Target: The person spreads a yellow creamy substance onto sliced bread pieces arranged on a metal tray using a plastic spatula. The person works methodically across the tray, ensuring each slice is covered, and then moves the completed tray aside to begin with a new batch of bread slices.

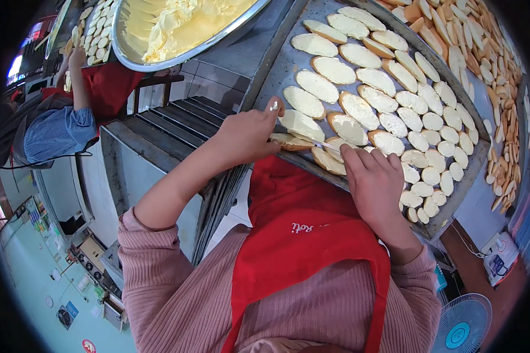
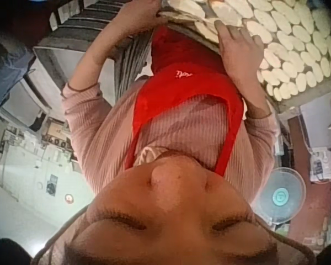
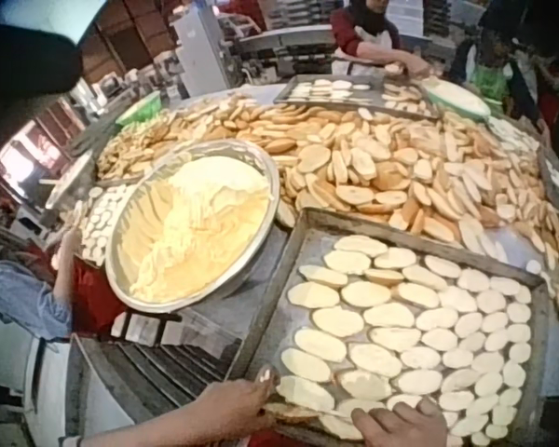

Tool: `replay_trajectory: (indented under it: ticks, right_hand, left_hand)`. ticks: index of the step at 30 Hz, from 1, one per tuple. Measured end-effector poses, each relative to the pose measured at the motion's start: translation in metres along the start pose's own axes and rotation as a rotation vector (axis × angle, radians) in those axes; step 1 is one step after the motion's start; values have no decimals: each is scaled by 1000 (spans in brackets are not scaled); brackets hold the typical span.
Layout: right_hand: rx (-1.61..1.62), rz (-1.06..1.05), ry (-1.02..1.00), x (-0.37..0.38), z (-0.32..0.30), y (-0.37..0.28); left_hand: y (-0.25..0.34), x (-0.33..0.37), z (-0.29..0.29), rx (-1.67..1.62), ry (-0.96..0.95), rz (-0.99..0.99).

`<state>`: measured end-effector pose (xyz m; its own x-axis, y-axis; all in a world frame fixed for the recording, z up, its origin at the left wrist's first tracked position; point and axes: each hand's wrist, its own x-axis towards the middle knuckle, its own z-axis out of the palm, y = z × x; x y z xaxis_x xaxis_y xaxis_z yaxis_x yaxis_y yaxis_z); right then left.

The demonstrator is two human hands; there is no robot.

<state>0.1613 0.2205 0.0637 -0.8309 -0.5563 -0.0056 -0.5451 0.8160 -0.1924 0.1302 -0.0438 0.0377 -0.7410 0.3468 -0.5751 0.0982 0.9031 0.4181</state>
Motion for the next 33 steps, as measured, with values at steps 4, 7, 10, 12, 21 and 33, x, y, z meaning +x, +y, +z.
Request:
replay_trajectory:
  ticks: [4, 7, 10, 12, 21, 33]
  right_hand:
    - [4, 15, -27, 2, 0, -1]
    - [24, 13, 9, 3, -1, -1]
    - [22, 41, -2, 1, -6, -2]
    - [24, 51, -12, -1, -7, -2]
    - [16, 57, -8, -8, -2, -5]
    - [46, 123, -42, -11, -4, -8]
  left_hand:
    - [-2, 3, -3, -33, -36, 19]
    - [-3, 5, -4, -31, -59, 15]
    - [-2, 4, -5, -54, -57, 18]
    - [-3, 4, -4, -25, -45, 11]
    - [3, 3, -6, -55, -31, 8]
    - [5, -9, -19, -79, 27, -54]
